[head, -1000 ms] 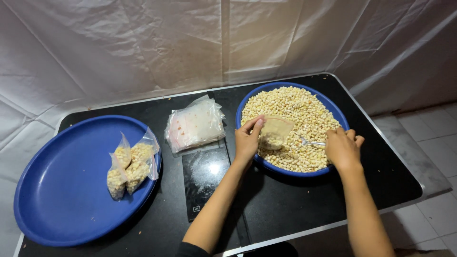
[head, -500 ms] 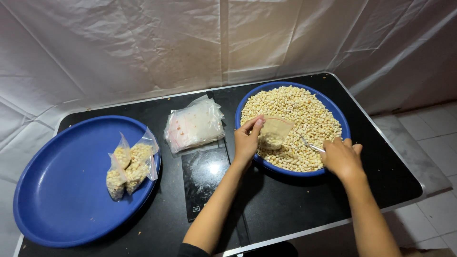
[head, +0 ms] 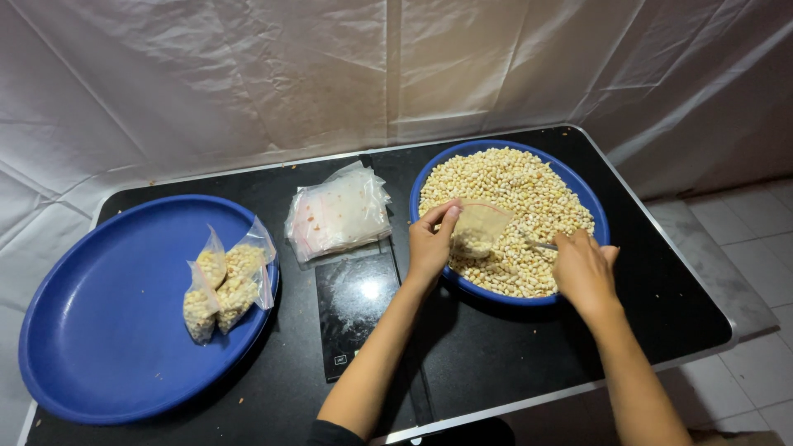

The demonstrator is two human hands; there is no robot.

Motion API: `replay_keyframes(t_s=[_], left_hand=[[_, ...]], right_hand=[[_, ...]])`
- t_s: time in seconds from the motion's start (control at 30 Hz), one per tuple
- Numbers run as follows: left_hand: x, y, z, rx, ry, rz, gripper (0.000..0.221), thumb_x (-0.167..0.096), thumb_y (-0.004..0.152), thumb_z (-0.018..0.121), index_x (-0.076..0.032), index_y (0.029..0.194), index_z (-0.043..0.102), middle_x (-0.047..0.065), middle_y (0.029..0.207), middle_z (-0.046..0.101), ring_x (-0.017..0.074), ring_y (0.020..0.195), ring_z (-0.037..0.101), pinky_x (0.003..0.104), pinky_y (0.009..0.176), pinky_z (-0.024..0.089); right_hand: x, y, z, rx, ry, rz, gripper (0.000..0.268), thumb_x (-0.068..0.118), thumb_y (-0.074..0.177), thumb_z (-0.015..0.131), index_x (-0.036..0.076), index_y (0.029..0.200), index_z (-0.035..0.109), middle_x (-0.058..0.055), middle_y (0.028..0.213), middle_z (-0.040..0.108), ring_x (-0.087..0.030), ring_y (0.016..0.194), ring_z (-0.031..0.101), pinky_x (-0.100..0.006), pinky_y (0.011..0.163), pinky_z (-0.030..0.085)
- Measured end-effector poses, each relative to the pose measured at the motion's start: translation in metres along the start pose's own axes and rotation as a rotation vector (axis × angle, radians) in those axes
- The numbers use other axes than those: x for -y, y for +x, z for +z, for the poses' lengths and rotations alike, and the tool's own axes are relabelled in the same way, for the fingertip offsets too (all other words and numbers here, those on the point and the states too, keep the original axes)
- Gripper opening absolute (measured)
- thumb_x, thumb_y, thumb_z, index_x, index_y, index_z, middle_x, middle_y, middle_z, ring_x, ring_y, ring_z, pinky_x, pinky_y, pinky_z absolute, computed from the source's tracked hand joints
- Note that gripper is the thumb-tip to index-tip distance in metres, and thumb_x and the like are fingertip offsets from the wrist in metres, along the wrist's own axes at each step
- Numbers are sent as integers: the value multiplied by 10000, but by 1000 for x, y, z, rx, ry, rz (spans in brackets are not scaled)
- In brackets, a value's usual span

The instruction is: Filling small plastic bags with grains using a spoon and weighing them on a digital scale

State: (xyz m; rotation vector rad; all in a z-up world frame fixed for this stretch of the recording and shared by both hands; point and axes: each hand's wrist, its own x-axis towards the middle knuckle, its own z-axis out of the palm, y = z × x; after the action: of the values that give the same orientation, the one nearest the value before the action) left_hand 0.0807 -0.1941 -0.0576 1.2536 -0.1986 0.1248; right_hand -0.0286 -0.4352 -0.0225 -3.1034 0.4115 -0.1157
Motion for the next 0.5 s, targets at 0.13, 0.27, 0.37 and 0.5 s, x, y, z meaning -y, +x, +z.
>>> replay_keyframes(t_s=[0.13,0.27,0.37,0.5], left_hand=[[-7,0,5,22,21,25,217,-237,956,747,-144,1149,781,50,1024,777,123,931,705,251,720,604],[-9,1,10,55,36,44,210,-237,956,746,-159,1148,781,27,1067,769,128,964,711,245,745,599],[-14,-2,11,74,54,55,218,-261,957,748,-175,1155,778,6,1077,763,121,972,712,236,749,599],[-18,-5,13,87,67,69,229,-280,963,743,-179,1166,772,-4,1095,755,115,981,706,229,754,596]], right_hand=[[-15,23,20,4,50,22,305,176,973,488,182,1177,714,-110,1066,667,-361,1052,697,-559,941,414],[-16,24,-13,118,246,107,377,278,1031,429,179,1198,751,-208,1145,739,-449,1174,667,-613,980,441],[-21,25,-33,121,283,119,402,294,1036,421,168,1207,762,-245,1166,755,-482,1195,653,-623,991,463],[-27,30,-64,54,277,104,402,290,1023,437,170,1216,768,-261,1153,757,-502,1167,659,-636,978,485]])
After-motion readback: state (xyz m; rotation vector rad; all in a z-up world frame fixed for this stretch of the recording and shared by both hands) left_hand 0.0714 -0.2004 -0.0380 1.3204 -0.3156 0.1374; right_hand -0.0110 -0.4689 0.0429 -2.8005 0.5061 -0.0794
